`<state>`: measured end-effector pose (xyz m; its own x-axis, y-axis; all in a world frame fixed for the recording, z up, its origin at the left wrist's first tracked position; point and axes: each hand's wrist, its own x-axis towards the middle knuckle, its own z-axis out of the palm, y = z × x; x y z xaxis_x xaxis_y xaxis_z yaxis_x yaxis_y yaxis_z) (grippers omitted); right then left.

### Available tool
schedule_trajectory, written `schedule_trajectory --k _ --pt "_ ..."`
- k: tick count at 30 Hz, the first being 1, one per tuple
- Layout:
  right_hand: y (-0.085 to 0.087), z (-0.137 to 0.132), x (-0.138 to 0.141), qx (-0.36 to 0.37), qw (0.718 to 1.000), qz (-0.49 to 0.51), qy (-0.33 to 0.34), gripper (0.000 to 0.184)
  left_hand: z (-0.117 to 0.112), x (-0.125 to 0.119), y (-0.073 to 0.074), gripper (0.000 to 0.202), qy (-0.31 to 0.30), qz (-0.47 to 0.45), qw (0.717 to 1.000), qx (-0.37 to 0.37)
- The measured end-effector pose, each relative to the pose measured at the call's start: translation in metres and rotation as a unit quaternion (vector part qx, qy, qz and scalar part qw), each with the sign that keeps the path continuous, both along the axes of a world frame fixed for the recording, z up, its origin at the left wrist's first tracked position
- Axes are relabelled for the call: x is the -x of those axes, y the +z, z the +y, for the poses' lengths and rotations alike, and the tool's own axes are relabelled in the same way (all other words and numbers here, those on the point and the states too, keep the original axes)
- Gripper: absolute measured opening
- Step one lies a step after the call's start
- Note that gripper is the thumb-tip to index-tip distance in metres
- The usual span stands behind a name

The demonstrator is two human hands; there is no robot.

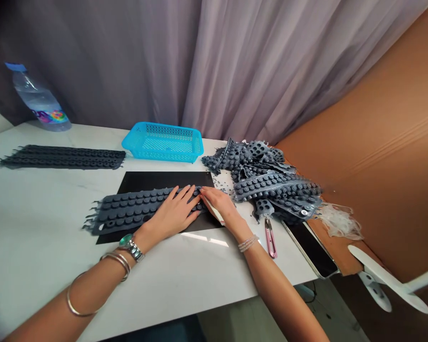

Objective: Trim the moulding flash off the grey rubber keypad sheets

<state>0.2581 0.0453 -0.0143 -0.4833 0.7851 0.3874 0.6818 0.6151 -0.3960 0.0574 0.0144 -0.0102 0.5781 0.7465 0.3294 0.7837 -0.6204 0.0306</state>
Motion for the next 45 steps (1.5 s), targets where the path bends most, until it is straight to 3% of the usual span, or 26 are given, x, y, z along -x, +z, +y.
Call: schedule_trajectory --k 10,24,33,36,41,45 --pt "-0.006 0.001 -0.006 -0.037 0.998 -0.041 0.024 0.028 0.0 -0.002 -0.001 0.05 0.002 0.007 1.0 0.015" --pt "0.016 0.004 0.005 -0.046 0.993 -0.1 0.047 0.024 0.0 -0.002 0.0 0.048 -0.001 -0.008 1.0 0.017" --pt "0.016 0.005 0.005 -0.047 0.985 -0.144 0.087 0.026 -0.001 -0.002 0.001 0.05 0.002 -0.005 1.0 0.027" --pt "0.012 0.006 0.003 -0.038 0.993 -0.102 0.05 0.027 -0.001 -0.002 0.002 0.051 0.005 -0.014 1.0 0.027" --pt "0.006 0.0 0.002 0.036 0.995 0.027 -0.086 0.029 -0.001 -0.002 0.002 0.049 -0.005 -0.027 0.999 0.018" --pt "0.008 -0.007 0.004 0.089 0.99 0.075 -0.077 0.026 -0.001 -0.002 0.003 0.049 -0.002 -0.021 1.0 0.02"
